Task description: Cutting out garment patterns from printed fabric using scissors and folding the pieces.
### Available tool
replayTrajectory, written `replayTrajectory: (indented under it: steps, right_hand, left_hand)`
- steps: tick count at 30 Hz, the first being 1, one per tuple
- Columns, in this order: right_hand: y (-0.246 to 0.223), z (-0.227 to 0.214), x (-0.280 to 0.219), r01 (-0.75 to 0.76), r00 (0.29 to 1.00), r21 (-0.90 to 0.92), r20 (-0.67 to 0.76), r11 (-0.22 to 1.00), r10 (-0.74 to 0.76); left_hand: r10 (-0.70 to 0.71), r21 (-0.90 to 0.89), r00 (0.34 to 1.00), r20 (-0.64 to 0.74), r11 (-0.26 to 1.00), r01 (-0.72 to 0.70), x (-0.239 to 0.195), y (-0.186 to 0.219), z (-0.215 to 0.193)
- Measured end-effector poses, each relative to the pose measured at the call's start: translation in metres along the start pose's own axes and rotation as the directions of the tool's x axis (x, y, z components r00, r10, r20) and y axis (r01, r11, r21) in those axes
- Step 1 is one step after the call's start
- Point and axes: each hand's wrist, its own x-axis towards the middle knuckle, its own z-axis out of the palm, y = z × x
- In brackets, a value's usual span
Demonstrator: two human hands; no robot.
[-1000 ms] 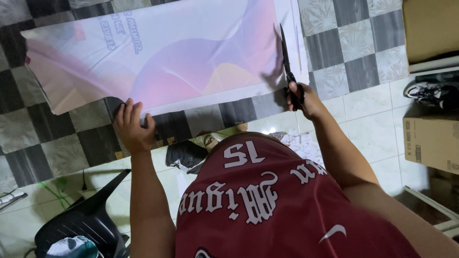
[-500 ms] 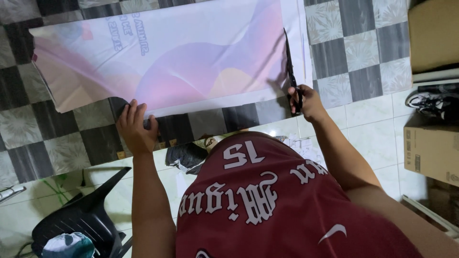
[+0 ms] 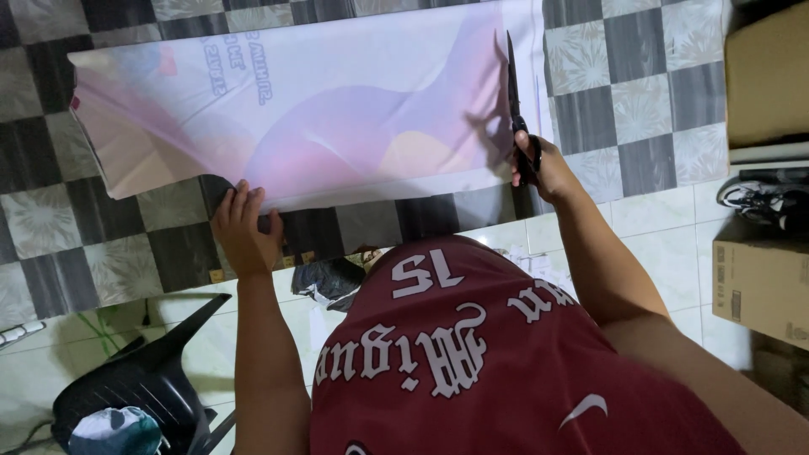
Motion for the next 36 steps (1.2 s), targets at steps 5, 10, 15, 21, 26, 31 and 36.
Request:
replayTrajectory:
  steps: [5, 10, 15, 21, 26, 31, 36]
  right_hand:
    - [-0.001, 0.000, 0.004, 0.006, 1.000, 0.014, -0.022, 1.000, -0.006]
    - [0.015, -0.003, 0.013, 0.022, 1.000, -0.044, -0.020, 0.999, -0.023]
    - [0.020, -0.006, 0.017, 0.034, 0.999, -0.067, -0.007, 0.997, -0.035]
    - [-0.006, -0.001, 0.020, -0.004, 1.000, 0.019, -0.019, 1.000, 0.005]
    - [-0.015, 0.000, 0.038, -0.025, 1.000, 0.065, 0.003, 0.998, 0.025]
    - [-0.017, 0.002, 0.041, 0.008, 1.000, 0.010, -0.022, 1.000, -0.008]
    - [0.011, -0.007, 0.057, 0.049, 0.997, -0.017, -0.054, 0.999, -0.050]
  left_hand:
    - [-0.009, 0.000, 1.000, 0.029, 1.000, 0.009, 0.000, 0.000, 0.000]
    - [-0.028, -0.056, 0.999, 0.037, 0.998, 0.030, 0.001, 0.003, -0.004]
    - [-0.030, -0.059, 0.998, 0.053, 0.998, 0.034, 0.002, 0.004, -0.006]
    - [-0.067, -0.124, 0.997, 0.040, 0.990, 0.071, 0.005, 0.009, -0.009]
    - [-0.023, -0.099, 0.998, 0.052, 0.995, 0.028, 0.005, 0.006, -0.008]
    - [-0.023, -0.093, 0.999, 0.036, 0.995, 0.026, 0.003, 0.003, -0.004]
    - [-0.030, -0.081, 0.999, 0.037, 0.996, 0.033, 0.003, 0.004, -0.004]
